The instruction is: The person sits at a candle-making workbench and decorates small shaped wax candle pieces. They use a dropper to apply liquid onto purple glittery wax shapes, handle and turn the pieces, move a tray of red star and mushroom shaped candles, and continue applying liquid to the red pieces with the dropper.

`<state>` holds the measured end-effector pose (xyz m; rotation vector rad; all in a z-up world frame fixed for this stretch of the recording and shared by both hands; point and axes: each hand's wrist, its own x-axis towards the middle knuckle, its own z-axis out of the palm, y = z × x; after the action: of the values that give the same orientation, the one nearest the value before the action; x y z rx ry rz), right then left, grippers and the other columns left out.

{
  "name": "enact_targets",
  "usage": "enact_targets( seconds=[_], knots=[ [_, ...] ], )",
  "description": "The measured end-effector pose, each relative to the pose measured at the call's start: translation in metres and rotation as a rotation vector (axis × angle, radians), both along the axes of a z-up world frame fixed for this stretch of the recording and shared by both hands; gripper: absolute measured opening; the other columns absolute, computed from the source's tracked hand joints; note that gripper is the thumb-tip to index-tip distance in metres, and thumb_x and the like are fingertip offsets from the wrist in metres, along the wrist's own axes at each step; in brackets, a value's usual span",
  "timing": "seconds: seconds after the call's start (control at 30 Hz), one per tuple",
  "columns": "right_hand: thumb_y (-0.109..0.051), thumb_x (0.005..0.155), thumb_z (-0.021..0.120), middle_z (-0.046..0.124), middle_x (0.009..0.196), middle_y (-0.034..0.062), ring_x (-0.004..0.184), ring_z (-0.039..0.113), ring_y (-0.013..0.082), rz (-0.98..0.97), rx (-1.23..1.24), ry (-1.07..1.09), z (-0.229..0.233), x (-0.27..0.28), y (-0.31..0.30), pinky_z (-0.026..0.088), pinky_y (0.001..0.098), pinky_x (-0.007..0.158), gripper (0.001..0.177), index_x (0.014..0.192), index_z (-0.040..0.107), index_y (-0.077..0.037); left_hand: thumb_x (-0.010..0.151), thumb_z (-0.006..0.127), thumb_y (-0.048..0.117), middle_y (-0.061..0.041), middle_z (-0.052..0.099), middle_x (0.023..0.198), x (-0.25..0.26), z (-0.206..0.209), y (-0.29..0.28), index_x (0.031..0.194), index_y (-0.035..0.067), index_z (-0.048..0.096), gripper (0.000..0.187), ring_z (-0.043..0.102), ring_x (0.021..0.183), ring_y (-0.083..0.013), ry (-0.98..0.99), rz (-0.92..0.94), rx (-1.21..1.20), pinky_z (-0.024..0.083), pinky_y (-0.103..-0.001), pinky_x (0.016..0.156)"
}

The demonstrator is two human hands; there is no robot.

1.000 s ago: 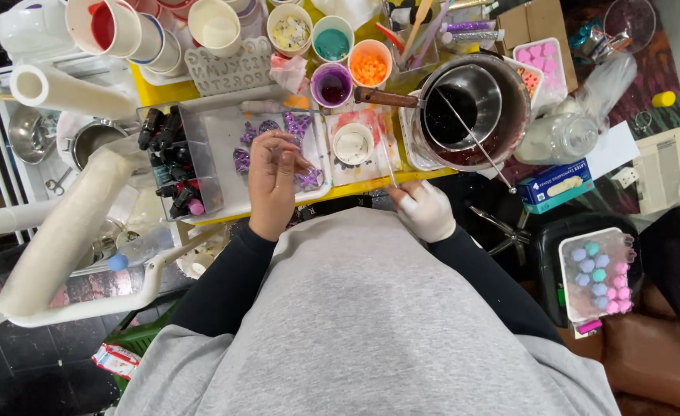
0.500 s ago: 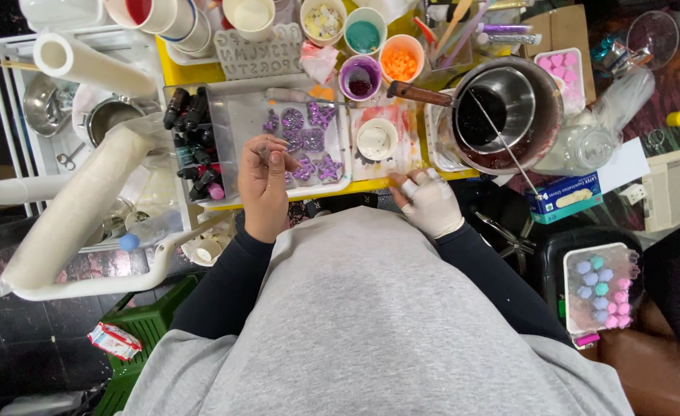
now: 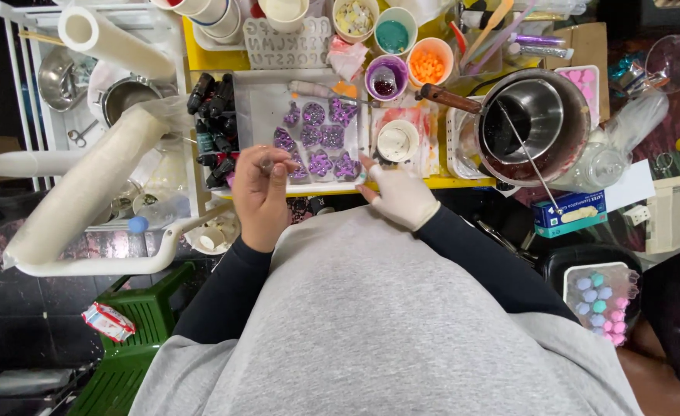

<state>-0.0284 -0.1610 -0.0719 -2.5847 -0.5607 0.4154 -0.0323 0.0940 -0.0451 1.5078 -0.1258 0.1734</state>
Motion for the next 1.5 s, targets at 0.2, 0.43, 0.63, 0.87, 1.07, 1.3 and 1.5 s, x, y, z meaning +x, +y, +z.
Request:
enact_targets(
  seconds=[0.2,0.43,0.63,0.87,1.07,1.3,1.5],
  knots=[
    [-0.040,0.097,0.061,0.071,0.081,0.0196,0.077,0.070,0.0398,-0.018,-0.051,0.130,-0.018,0.009,0.020,0.054,0.0502,0.066,0.059,0.141,0.052,-0.001,0.114,0.059,0.017,-0.008,0.052,0.126,-0.007,0.046,0.024,0.116,0.000,0.062,0.018,0.063,0.113,-0.0168,-0.066,0.151,0.127,0.058,-0.030,0.097],
    [-0.041,0.098,0.061,0.072,0.083,0.0183,0.078,0.070,0.0392,0.023,-0.062,0.107,-0.016,0.015,0.029,0.054,0.0507,0.068,0.048,0.129,0.062,-0.003,0.114,0.063,0.022,-0.008,0.052,0.126,-0.013,0.057,0.047,0.118,-0.002,0.062,0.025,0.065,0.104,-0.0160,-0.082,0.283,0.096,0.056,-0.029,0.096],
    [-0.043,0.097,0.062,0.071,0.079,0.0210,0.077,0.069,0.0396,-0.022,-0.002,0.163,0.025,0.022,0.009,0.052,0.0503,0.070,0.046,0.126,0.067,-0.007,0.111,0.065,0.021,-0.005,0.047,0.127,-0.017,0.061,0.039,0.123,-0.005,0.066,0.028,0.065,0.108,-0.0162,-0.069,0.235,0.105,0.054,-0.029,0.099],
    [-0.031,0.094,0.073,0.067,0.113,0.0187,0.107,0.063,0.0352,-0.286,0.006,0.018,0.028,0.006,-0.035,0.051,0.0464,0.094,0.032,0.116,0.066,-0.009,0.100,0.076,0.002,-0.006,0.052,0.115,-0.013,0.037,0.029,0.120,-0.005,0.070,0.022,0.059,0.107,-0.0160,-0.017,0.181,0.178,0.050,-0.027,0.097],
    [-0.029,0.083,0.080,0.033,0.153,0.0307,0.140,0.032,0.0513,-0.160,-0.014,-0.289,-0.018,0.013,-0.037,0.031,0.0568,0.115,0.082,0.148,0.040,0.001,0.097,0.078,0.001,-0.005,0.057,0.111,-0.002,0.030,0.007,0.115,-0.002,0.072,0.019,0.061,0.101,-0.0139,0.059,0.085,0.200,0.054,-0.027,0.093],
    [-0.019,0.082,0.078,0.043,0.147,0.0259,0.134,0.050,0.0451,-0.310,0.177,-0.168,-0.022,0.000,-0.038,0.047,0.0492,0.111,0.083,0.153,0.039,-0.007,0.096,0.079,0.002,-0.004,0.057,0.105,0.004,0.032,-0.002,0.116,0.001,0.075,0.021,0.058,0.096,-0.0115,0.079,0.045,0.266,0.051,-0.025,0.087],
    [-0.021,0.073,0.082,0.045,0.138,0.0239,0.119,0.057,0.0424,-0.282,0.232,-0.141,0.015,-0.042,-0.070,0.054,0.0470,0.095,0.083,0.144,0.042,-0.007,0.098,0.077,0.004,-0.002,0.056,0.109,0.007,0.020,-0.004,0.114,0.002,0.068,0.018,0.068,0.109,-0.0138,0.057,0.028,0.081,0.057,-0.026,0.095]
  ],
)
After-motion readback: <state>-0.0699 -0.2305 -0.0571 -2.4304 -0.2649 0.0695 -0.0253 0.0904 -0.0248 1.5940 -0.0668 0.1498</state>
